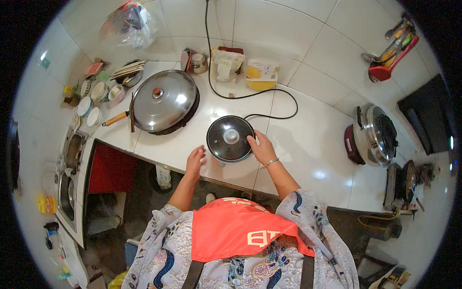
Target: The person stirs a mixture of tofu and vegetables in a wok on a portable gas stove using a spatula. They add seasoning from a yellow packet, cover the wok with a lid, and continue stirring. Later, they fill a small electric pot with water from the sink and plug it into a wall outlet.
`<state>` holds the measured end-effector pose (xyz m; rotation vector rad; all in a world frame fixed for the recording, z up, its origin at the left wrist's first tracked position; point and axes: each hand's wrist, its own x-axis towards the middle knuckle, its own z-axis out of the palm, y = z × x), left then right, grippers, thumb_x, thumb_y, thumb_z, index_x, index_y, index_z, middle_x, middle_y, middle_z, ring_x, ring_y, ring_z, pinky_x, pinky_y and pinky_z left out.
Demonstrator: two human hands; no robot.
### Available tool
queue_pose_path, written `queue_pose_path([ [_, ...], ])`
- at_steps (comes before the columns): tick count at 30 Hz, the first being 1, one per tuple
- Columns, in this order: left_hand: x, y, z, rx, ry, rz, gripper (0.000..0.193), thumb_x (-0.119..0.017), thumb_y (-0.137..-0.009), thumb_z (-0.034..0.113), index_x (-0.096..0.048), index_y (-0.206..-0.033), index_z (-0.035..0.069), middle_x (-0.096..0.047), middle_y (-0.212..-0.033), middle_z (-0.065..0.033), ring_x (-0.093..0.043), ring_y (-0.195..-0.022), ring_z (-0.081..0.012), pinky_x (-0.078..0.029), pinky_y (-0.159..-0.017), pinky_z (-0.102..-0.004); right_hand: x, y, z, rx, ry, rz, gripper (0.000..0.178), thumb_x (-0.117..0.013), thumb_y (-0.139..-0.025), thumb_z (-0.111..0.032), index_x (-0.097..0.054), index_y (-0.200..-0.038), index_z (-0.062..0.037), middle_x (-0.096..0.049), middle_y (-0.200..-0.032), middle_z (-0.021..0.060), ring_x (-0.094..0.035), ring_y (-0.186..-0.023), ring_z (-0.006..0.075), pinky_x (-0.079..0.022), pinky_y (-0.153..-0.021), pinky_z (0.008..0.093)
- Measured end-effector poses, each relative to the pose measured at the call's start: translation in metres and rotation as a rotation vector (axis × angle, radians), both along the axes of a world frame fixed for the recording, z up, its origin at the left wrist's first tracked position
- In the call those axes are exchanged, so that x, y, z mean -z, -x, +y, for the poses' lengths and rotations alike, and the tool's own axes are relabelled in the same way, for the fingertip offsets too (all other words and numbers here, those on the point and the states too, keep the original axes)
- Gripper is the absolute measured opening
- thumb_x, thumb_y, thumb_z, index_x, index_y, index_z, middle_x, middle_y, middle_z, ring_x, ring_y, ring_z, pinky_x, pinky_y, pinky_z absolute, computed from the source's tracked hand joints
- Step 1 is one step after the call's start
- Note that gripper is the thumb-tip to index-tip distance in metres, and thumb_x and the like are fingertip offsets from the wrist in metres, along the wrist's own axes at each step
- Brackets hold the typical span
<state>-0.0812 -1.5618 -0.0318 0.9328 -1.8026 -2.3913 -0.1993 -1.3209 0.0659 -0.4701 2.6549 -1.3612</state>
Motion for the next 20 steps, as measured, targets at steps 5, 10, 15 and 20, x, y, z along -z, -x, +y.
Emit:
queue_pose_path([
  [5, -0.036, 0.025, -0.001, 0.058, 0.000, 0.055, 0.055, -0.033, -0.095, 0.047, -0.043, -0.135, 0.010, -0.047, -0.134, -0.0076, -0.040, -0.124, -0.0234, -0.033, -0.097, -0.0404, 0.009, -0.003, -0.001, 0.073, 0.073, -0.174, 0.058, -0.054, -0.088, -0.041, -0.048, -0.124, 0.0038, -0.062, -0.106, 0.0227, -0.062, -0.096, 0.0289, -0.046, -0.084, 0.0324],
  [10, -0.046, 0.030, -0.003, 0.159, -0.002, 0.077, 0.056, -0.028, -0.096, 0.050, -0.043, -0.135, 0.013, -0.048, -0.132, -0.0048, -0.042, -0.122, -0.0206, -0.032, -0.097, -0.0408, 0.001, -0.005, -0.002, 0.092, 0.077, -0.212, 0.060, -0.054, -0.088, -0.042, -0.049, -0.123, 0.0055, -0.062, -0.107, 0.0229, -0.061, -0.099, 0.0272, -0.046, -0.085, 0.0313],
  [15, -0.034, 0.032, -0.010, 0.177, -0.107, 0.100, 0.059, -0.035, -0.093, 0.053, -0.040, -0.136, 0.013, -0.046, -0.133, -0.0061, -0.041, -0.123, -0.0223, -0.033, -0.097, -0.0426, 0.036, 0.000, 0.004, 0.152, 0.230, -0.203, 0.050, -0.057, -0.089, -0.031, -0.050, -0.123, 0.0046, -0.062, -0.109, 0.0158, -0.059, -0.097, 0.0177, -0.045, -0.087, 0.0281],
  [20, -0.025, 0.004, -0.034, 0.217, -0.097, 0.107, 0.061, -0.038, -0.092, 0.053, -0.040, -0.136, 0.012, -0.045, -0.134, -0.0103, -0.042, -0.122, -0.0246, -0.036, -0.096, -0.0422, 0.049, -0.003, -0.012, 0.120, 0.302, -0.230, 0.045, -0.052, -0.093, -0.028, -0.048, -0.126, 0.0034, -0.061, -0.112, 0.0155, -0.058, -0.102, 0.0174, -0.045, -0.089, 0.0287],
])
